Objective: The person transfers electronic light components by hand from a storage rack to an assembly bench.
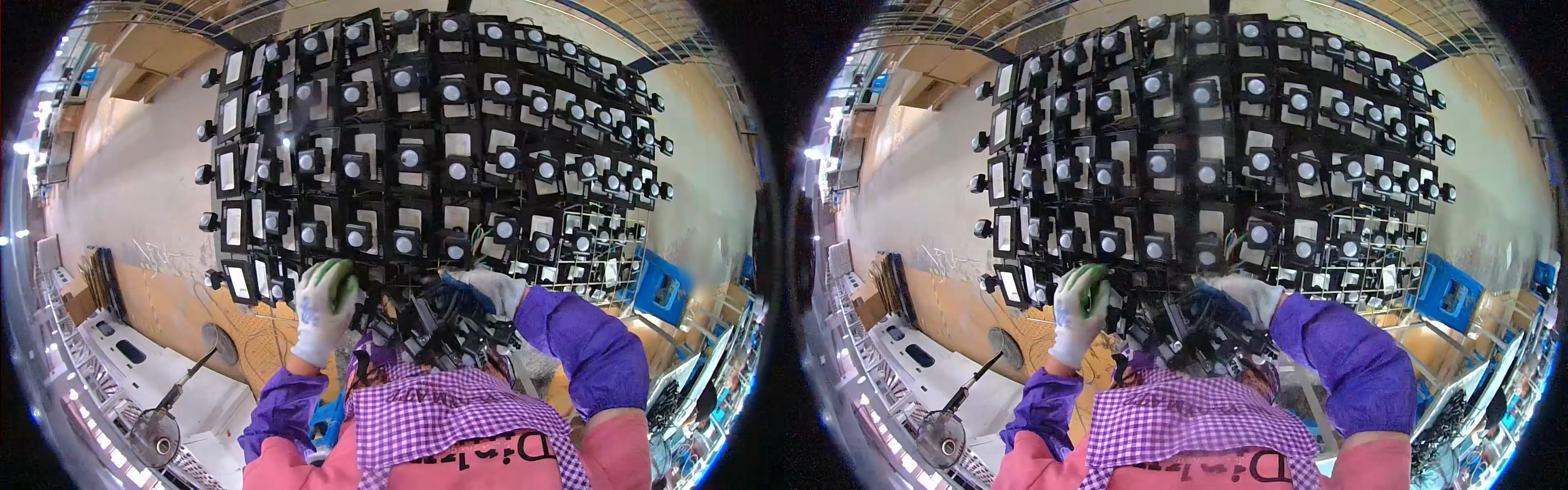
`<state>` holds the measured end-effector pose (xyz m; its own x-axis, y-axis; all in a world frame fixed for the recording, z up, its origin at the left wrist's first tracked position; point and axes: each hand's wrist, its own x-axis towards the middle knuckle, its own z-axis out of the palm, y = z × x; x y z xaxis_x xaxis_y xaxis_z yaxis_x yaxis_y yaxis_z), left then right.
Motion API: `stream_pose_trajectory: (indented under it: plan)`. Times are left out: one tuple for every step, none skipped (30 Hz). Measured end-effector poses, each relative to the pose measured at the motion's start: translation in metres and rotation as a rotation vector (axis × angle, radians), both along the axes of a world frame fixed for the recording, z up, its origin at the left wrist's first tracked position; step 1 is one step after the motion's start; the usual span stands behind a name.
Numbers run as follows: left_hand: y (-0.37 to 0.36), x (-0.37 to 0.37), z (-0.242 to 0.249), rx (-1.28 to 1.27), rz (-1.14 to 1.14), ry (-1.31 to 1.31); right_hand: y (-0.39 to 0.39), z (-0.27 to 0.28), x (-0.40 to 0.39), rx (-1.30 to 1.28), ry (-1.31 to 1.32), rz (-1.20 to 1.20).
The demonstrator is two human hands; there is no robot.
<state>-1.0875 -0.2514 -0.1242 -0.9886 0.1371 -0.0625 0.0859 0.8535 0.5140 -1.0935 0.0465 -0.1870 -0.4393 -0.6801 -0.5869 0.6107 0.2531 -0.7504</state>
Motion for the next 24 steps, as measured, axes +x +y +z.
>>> stream_pose_trajectory:
  plan:
    - [0.003, -0.008, 0.005, -0.189, -0.063, -0.01, 0.0, -0.01, 0.001, -0.014, -0.253, -0.021]
    - [-0.002, -0.014, -0.001, -0.248, -0.082, -0.058, -0.001, -0.02, 0.002, 0.001, -0.499, -0.054]
    - [-0.006, -0.023, -0.005, -0.307, -0.103, -0.102, -0.001, -0.017, 0.001, 0.042, -0.513, -0.058]
    - [-0.008, -0.032, -0.005, -0.294, -0.109, -0.203, -0.001, -0.011, -0.001, 0.082, -0.527, -0.065]
    - [-0.008, -0.036, -0.001, -0.271, -0.114, -0.231, -0.001, -0.011, -0.001, 0.03, -0.54, -0.065]
    - [-0.008, -0.039, 0.003, -0.248, -0.116, -0.255, -0.001, -0.011, -0.001, -0.022, -0.554, -0.065]
    - [-0.008, -0.041, 0.004, -0.227, -0.123, -0.281, 0.001, -0.016, 0.003, -0.066, -0.285, -0.014]
    - [-0.014, -0.039, -0.002, -0.235, -0.197, -0.278, 0.005, -0.021, 0.009, -0.108, -0.016, 0.032]
    - [-0.012, -0.038, 0.001, -0.243, -0.203, -0.278, 0.003, -0.018, 0.009, -0.147, 0.252, 0.073]
    - [-0.006, -0.038, 0.007, -0.249, -0.212, -0.281, -0.003, -0.003, -0.001, 0.015, -0.48, -0.043]
    - [-0.003, -0.036, 0.009, -0.254, -0.218, -0.283, 0.0, -0.011, 0.004, -0.051, -0.29, -0.003]
    - [-0.004, -0.035, 0.007, -0.22, -0.225, -0.328, 0.003, -0.018, 0.009, -0.116, -0.096, 0.04]
    - [-0.004, -0.034, 0.007, -0.215, -0.27, -0.324, 0.005, -0.025, 0.012, -0.18, 0.1, 0.083]
    - [-0.006, -0.032, 0.007, -0.21, -0.318, -0.323, 0.004, -0.031, 0.016, -0.199, -0.108, 0.008]
    - [-0.007, -0.03, 0.007, -0.204, -0.368, -0.325, 0.0, -0.03, 0.018, -0.217, -0.319, -0.069]
    - [-0.007, -0.027, 0.007, -0.228, -0.386, -0.33, -0.006, -0.02, 0.015, -0.206, -0.427, -0.096]
    - [-0.005, -0.028, 0.008, -0.22, -0.382, -0.385, -0.011, -0.011, 0.013, -0.19, -0.534, -0.127]
    - [-0.001, -0.03, 0.013, -0.212, -0.376, -0.437, -0.017, 0.017, -0.003, -0.146, -0.533, -0.104]
    - [0.002, -0.033, 0.015, -0.202, -0.368, -0.484, -0.015, 0.015, -0.002, -0.078, -0.175, 0.07]
    - [0.002, -0.033, 0.015, -0.121, -0.339, -0.529, -0.013, 0.013, -0.002, 0.032, 0.19, 0.218]
    - [-0.004, -0.031, 0.011, 0.008, -0.263, -0.495, -0.019, 0.017, -0.005, 0.082, -0.083, 0.122]
    - [-0.013, -0.03, 0.003, 0.135, -0.187, -0.46, -0.028, 0.027, -0.011, 0.129, -0.357, 0.023]
    - [-0.02, -0.028, 0.0, 0.258, -0.11, -0.423, -0.032, 0.038, -0.016, 0.169, -0.629, -0.077]
    - [-0.019, -0.021, 0.004, 0.377, 0.052, -0.243, -0.034, 0.04, -0.013, 0.004, -0.546, -0.169]
